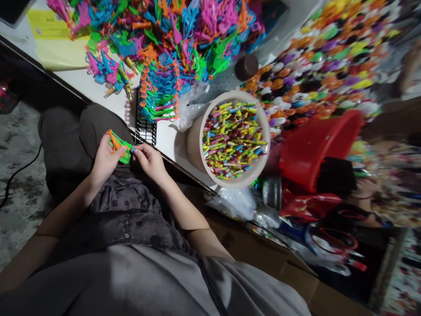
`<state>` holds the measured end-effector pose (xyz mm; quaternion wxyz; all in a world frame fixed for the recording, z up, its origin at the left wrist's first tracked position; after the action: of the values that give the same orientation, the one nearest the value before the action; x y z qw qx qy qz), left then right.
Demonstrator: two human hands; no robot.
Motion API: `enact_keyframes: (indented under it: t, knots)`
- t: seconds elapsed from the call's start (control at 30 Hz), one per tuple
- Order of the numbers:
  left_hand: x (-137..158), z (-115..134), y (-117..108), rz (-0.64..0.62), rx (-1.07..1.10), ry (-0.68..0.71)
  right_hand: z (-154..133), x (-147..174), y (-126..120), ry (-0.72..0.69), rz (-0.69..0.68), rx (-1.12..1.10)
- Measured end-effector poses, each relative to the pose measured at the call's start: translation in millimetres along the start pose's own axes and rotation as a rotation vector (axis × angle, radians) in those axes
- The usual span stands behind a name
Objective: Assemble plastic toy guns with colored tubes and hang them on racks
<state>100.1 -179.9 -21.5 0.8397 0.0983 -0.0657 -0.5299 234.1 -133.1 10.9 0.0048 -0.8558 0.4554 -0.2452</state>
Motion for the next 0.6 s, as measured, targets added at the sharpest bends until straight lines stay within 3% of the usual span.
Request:
enact_keyframes:
  t: [0.1,0.17,0.3,0.4,0.5,0.6]
  knots:
    - [-11.0,3.7,-6.4,-0.071,-0.050,0.001,1.4,-9.3,6.4,0.045,-0.046,-0.015]
    - [-20.7,12.3,-11.1,-0.106,-0.071,0.019,-15.4,-13.5,3.9,0.003,-0.093,0.106]
    - [-54.5,39.1,-30.3,-0.037,-0.130,0.161,-87.2,-16.8,-23.4,-0.256,-0.081,0.431]
    - [-96.8,54.6,-52.1,0.075,-0.160,0.305,-147.1,-32.7,-50.7,-0.418,0.000,0.531]
    - [-149.0,49.7,-73.8,0.145,-0.171,0.345,-189.1,-82.8,-64.1,-0.498,0.029,0.654]
    - [-193.0,20.8,-94.6,0.217,-0.275,0.209,-204.0,-167.6,-58.7,-0.496,0.002,0.871]
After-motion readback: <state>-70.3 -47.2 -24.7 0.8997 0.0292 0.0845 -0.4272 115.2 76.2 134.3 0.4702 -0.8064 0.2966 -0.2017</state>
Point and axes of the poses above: each hand's wrist, its own x-axis away from the middle knuckle, its own y-axis out of the palm, z = x × y, the point moved 5 cm from there along -x, towards the middle knuckle, and after that the axes turned 11 degrees about y, right-handed, at the moved point
